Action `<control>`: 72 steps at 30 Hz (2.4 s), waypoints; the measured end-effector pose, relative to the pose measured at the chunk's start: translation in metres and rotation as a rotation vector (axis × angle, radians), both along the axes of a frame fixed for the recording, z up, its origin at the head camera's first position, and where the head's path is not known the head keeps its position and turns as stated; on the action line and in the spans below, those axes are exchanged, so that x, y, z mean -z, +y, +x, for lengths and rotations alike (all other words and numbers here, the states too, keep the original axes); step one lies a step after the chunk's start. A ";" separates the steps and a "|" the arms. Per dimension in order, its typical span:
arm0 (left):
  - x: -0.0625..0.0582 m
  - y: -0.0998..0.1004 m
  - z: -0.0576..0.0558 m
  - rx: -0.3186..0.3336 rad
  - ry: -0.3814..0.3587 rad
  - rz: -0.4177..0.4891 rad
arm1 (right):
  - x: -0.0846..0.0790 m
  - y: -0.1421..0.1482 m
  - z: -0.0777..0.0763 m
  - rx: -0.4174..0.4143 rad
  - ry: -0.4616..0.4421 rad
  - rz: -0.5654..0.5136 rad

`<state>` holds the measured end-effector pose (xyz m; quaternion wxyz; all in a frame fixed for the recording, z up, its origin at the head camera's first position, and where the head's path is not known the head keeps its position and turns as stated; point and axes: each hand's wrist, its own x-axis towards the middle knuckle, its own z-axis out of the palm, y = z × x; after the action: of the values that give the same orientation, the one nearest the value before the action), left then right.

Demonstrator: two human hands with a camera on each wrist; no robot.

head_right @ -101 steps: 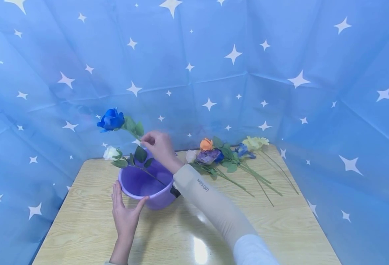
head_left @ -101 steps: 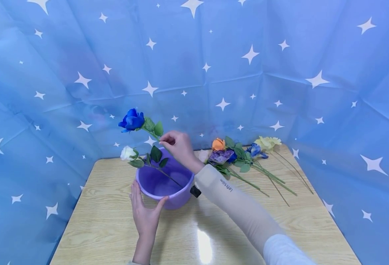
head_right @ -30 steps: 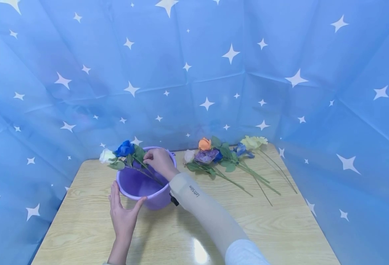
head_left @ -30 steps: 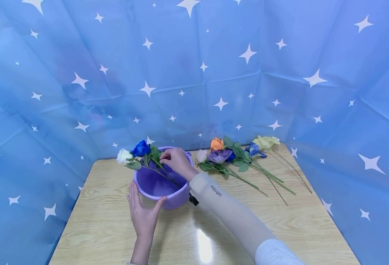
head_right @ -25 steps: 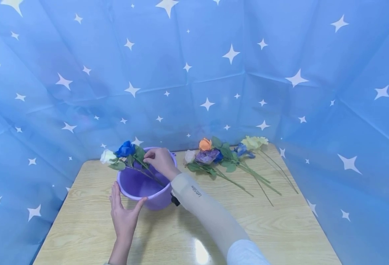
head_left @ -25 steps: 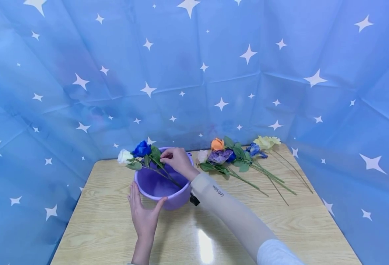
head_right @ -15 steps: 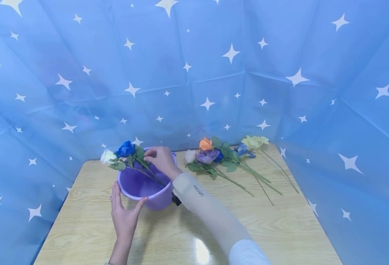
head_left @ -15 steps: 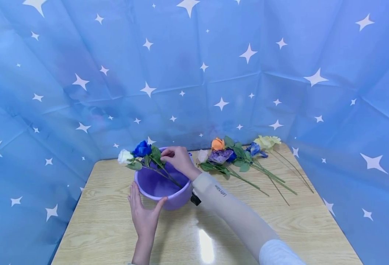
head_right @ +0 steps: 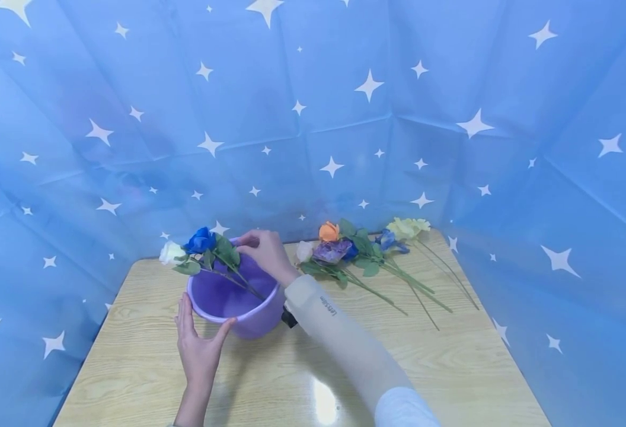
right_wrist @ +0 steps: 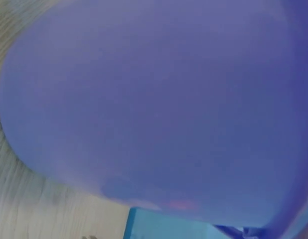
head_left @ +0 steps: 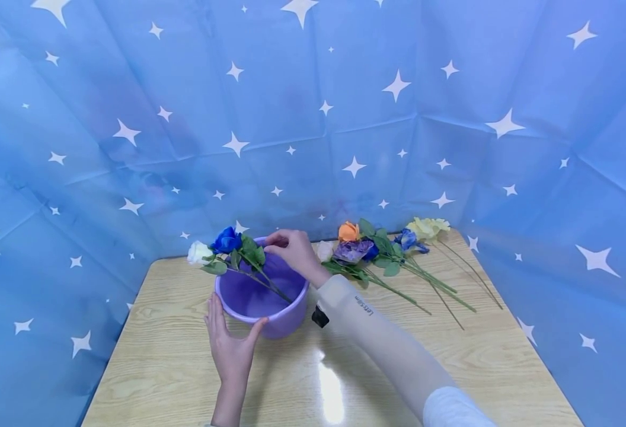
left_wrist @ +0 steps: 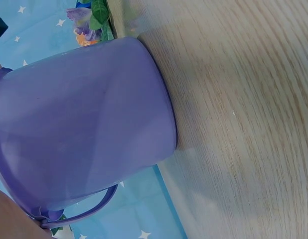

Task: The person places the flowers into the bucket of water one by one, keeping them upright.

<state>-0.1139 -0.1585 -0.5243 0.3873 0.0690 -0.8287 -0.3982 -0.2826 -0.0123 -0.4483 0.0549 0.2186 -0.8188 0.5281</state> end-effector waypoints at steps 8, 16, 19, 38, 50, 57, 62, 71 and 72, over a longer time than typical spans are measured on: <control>0.000 0.000 0.000 0.001 -0.007 0.004 | -0.005 0.011 -0.004 0.027 -0.009 -0.032; 0.000 0.000 0.001 -0.006 -0.016 0.005 | -0.009 0.023 -0.007 0.062 -0.026 -0.036; -0.001 0.000 0.001 -0.007 -0.013 0.003 | -0.010 0.029 -0.007 0.069 -0.038 -0.050; -0.001 0.001 0.001 -0.003 -0.035 0.025 | -0.007 0.076 -0.013 0.122 -0.056 -0.101; -0.001 0.001 0.001 -0.007 -0.038 0.024 | 0.009 0.104 -0.014 0.186 -0.086 -0.111; -0.001 -0.001 0.001 0.001 -0.046 0.033 | 0.024 0.116 -0.015 0.209 -0.078 -0.118; 0.000 -0.002 0.001 0.004 -0.034 0.030 | 0.033 0.122 -0.013 0.252 -0.094 -0.090; -0.001 -0.001 0.001 0.008 -0.045 0.040 | 0.054 0.138 -0.007 0.292 -0.155 -0.091; -0.001 -0.001 0.001 0.007 -0.050 0.041 | 0.057 0.141 -0.006 0.293 -0.156 -0.088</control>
<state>-0.1129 -0.1594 -0.5232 0.3637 0.0837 -0.8299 -0.4147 -0.2888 0.1285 -0.5049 0.0771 0.0527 -0.8196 0.5653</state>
